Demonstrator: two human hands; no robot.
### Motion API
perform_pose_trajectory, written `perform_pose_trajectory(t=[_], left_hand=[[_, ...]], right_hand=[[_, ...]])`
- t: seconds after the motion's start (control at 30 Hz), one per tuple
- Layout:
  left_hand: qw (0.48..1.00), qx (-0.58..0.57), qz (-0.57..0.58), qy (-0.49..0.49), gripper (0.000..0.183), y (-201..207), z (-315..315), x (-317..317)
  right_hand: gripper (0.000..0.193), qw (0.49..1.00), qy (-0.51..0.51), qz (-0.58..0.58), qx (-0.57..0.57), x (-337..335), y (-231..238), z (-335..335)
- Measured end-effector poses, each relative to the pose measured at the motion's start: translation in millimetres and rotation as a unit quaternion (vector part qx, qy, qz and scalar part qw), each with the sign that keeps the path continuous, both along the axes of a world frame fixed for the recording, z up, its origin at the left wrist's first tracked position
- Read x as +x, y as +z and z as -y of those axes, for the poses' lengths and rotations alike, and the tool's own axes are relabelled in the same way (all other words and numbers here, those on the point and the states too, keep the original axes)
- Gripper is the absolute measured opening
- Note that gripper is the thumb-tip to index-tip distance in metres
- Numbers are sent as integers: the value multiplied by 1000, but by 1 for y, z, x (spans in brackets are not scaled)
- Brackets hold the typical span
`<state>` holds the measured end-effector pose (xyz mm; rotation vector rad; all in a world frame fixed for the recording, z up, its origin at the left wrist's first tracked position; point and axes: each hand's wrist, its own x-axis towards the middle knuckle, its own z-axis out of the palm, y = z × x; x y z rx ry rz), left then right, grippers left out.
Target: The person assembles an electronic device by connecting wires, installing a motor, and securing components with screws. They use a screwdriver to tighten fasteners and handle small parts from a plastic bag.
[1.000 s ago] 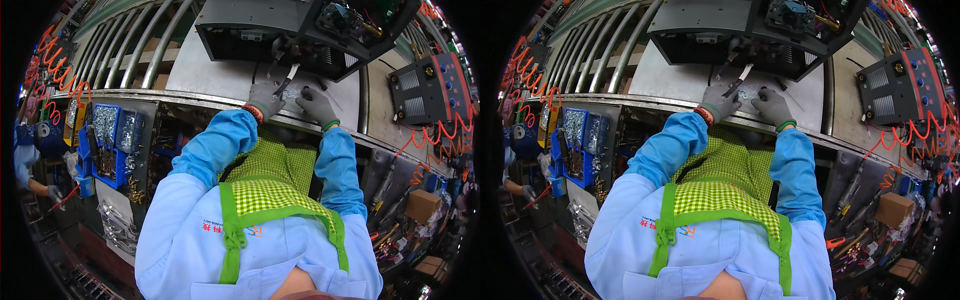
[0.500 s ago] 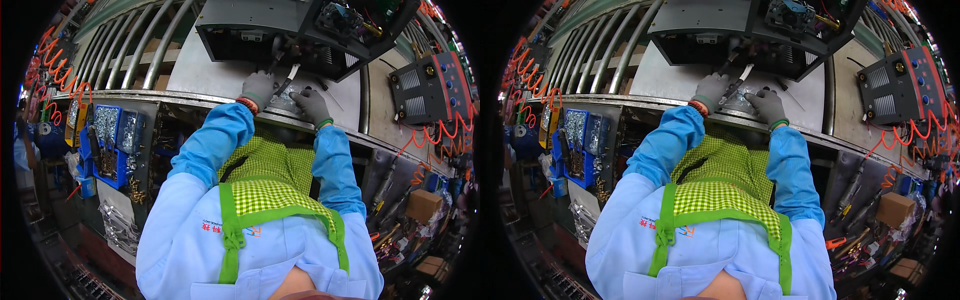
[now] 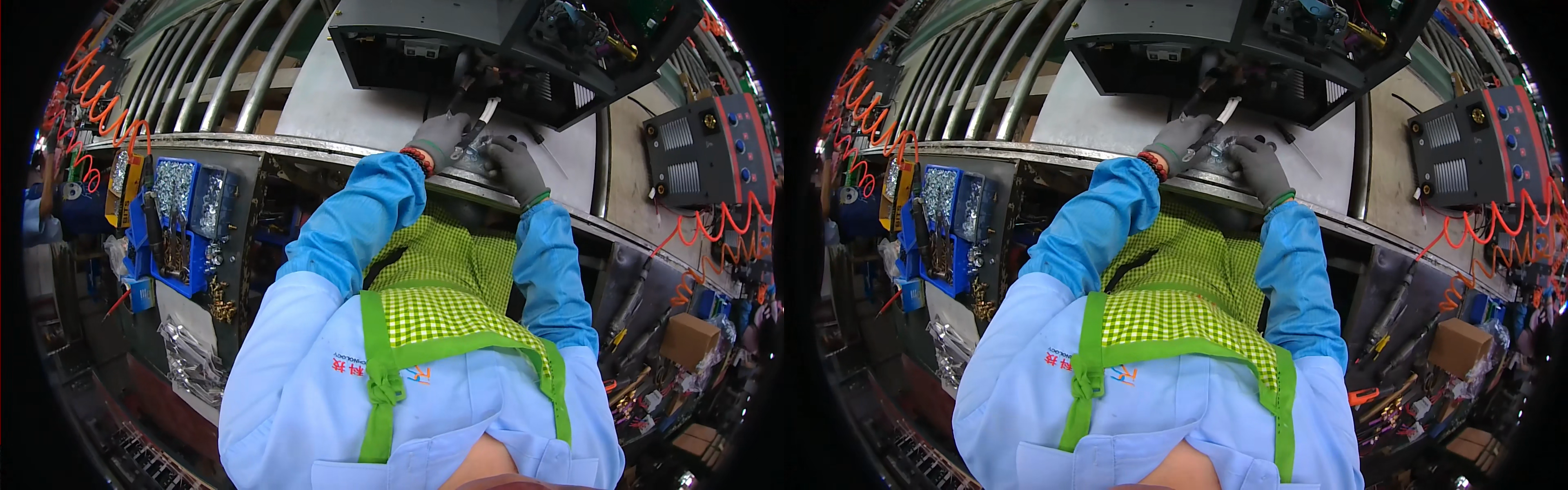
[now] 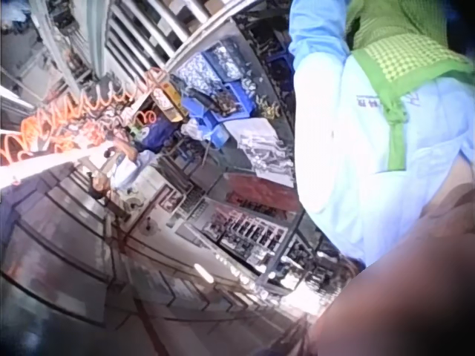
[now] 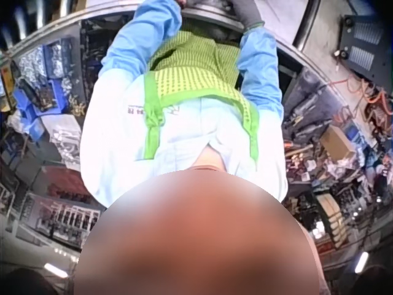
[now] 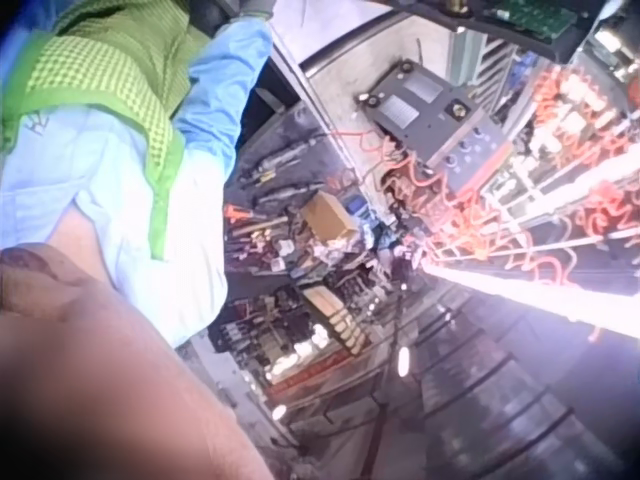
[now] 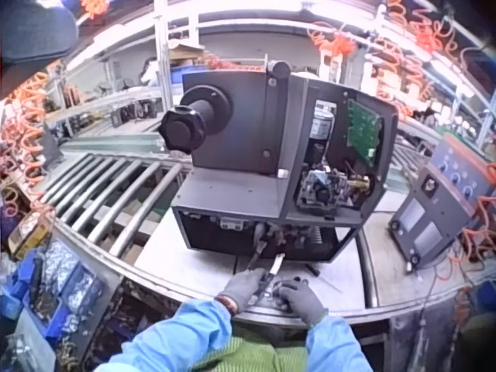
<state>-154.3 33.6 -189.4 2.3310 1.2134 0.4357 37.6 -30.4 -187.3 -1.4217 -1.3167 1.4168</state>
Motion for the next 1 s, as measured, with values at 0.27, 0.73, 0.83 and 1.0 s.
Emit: perform_pose_trajectory(t=[0.27,0.73,0.83,1.0], left_hand=[[994,-86,64,32,25,-12,-11,2],[945,-267,182,50,38,8,-11,0],[949,-237,203,43,32,4,-12,4],[971,-184,142,54,26,-27,-18,15]], right_hand=[[22,988,-40,-101,-114,3,-1,-3],[25,986,-85,-81,-120,-7,14,4],[24,989,-79,-75,-100,-8,13,1],[26,994,-59,-45,-76,-9,6,0]])
